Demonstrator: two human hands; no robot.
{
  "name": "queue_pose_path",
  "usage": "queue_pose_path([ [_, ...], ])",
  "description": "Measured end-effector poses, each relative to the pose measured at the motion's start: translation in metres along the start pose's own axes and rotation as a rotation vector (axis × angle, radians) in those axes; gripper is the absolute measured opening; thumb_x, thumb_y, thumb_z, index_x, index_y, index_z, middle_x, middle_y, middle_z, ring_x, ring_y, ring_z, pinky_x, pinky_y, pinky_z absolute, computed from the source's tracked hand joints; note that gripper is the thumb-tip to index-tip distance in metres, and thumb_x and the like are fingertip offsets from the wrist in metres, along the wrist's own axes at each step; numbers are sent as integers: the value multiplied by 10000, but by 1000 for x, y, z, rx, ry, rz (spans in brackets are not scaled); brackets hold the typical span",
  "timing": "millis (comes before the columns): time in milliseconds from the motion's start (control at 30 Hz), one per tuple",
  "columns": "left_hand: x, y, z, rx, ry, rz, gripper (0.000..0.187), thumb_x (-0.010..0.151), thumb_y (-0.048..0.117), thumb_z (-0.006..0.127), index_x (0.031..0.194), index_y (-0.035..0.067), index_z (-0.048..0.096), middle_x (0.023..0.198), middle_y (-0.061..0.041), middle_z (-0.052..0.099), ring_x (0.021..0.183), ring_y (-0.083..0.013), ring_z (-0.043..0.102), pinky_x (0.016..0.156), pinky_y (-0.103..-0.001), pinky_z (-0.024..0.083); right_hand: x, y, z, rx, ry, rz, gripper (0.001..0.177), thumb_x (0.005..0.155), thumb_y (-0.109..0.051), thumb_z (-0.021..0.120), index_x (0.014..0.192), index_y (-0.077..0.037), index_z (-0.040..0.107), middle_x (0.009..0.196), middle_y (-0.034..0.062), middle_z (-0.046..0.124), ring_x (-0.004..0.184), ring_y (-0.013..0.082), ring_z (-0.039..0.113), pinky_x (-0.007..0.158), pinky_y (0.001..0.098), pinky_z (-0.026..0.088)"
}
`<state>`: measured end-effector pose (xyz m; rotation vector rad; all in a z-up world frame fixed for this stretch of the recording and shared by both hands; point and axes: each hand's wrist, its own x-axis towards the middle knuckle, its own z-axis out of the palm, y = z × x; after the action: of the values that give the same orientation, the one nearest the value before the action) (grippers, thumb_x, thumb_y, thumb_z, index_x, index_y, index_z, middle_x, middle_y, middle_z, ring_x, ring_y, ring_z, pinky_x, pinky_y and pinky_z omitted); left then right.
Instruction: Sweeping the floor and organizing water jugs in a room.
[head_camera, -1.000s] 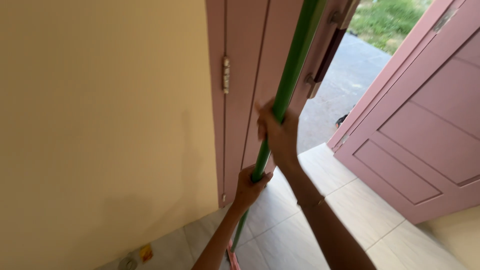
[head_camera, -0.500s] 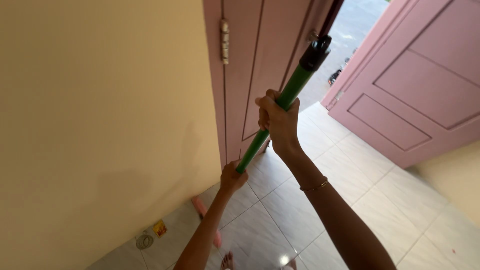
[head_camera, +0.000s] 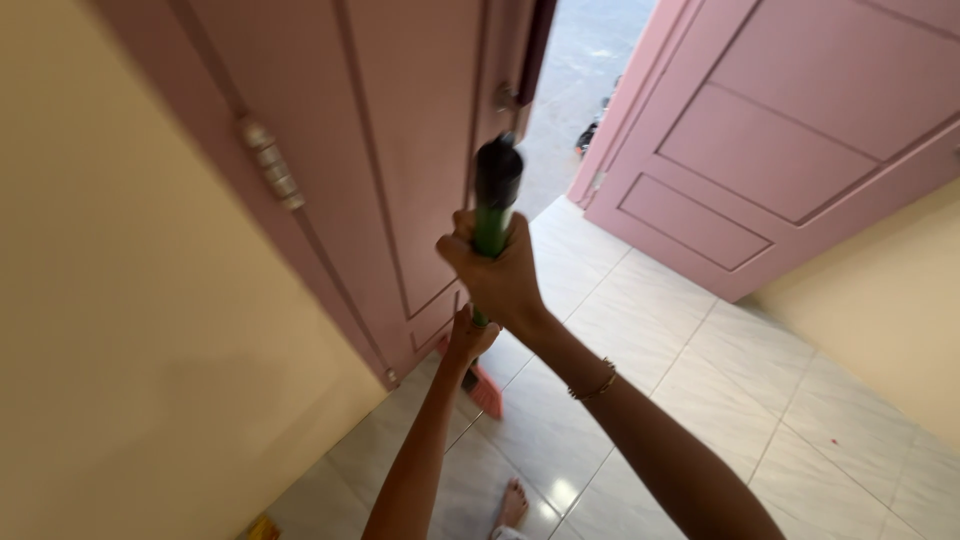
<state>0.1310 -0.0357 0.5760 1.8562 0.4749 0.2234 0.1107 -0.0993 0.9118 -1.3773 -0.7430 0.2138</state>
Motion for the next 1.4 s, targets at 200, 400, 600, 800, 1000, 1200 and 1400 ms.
queue_pose_path([
  [200, 82, -25, 85, -252, 10, 111, 485, 882, 360, 675, 1207, 7, 605, 1066, -149, 734, 939, -269, 666, 795, -355, 534, 32, 28, -55, -39, -5, -15, 372, 822, 42, 653, 612, -98, 379, 593, -86, 395, 562, 4, 363, 488, 249, 290],
  [400, 49, 135, 55, 296, 98, -91, 278, 860, 262, 625, 819, -9, 674, 730, -211, 699, 676, -354, 709, 664, -429, 569, 95, -17, -127, -99, 72, -76, 326, 871, 29, 656, 620, -129, 519, 531, -59, 470, 413, 36, 451, 363, 225, 336],
  [600, 25, 133, 26, 429, 50, -12, 200, 773, 158, 598, 660, -3, 633, 606, -217, 649, 574, -351, 678, 576, -449, 555, 114, -38, -141, 145, 59, 13, 244, 861, 8, 646, 675, -131, 572, 496, -10, 496, 361, 60, 429, 335, 230, 350],
  [800, 37, 35, 13, 528, -189, -45, 270, 807, 170, 577, 629, -32, 593, 592, -214, 639, 540, -334, 661, 542, -478, 525, 91, 37, -125, 60, 192, 96, 315, 863, -21, 627, 575, -117, 543, 481, -17, 494, 362, 54, 437, 344, 226, 367],
  [1000, 89, 35, 25, 383, -161, 108, 234, 814, 212, 638, 723, -4, 624, 659, -202, 638, 637, -321, 633, 626, -436, 526, 90, 54, -99, -72, 213, -21, 398, 857, -7, 664, 582, -110, 396, 557, -66, 410, 484, 11, 382, 446, 220, 320],
  [1200, 115, 45, 34, 312, -246, 258, 215, 817, 199, 642, 770, -11, 645, 714, -188, 675, 697, -300, 653, 668, -430, 541, 82, 49, -64, -142, 185, 13, 341, 815, -31, 717, 604, -86, 456, 579, -87, 441, 533, 3, 408, 490, 246, 346],
  [1400, 95, 97, 34, 305, -174, 246, 270, 881, 212, 613, 734, -11, 654, 685, -192, 683, 650, -320, 689, 643, -441, 563, 93, -8, -61, -112, 282, 123, 290, 785, -29, 728, 685, -158, 488, 621, -106, 456, 555, -5, 421, 525, 214, 369],
])
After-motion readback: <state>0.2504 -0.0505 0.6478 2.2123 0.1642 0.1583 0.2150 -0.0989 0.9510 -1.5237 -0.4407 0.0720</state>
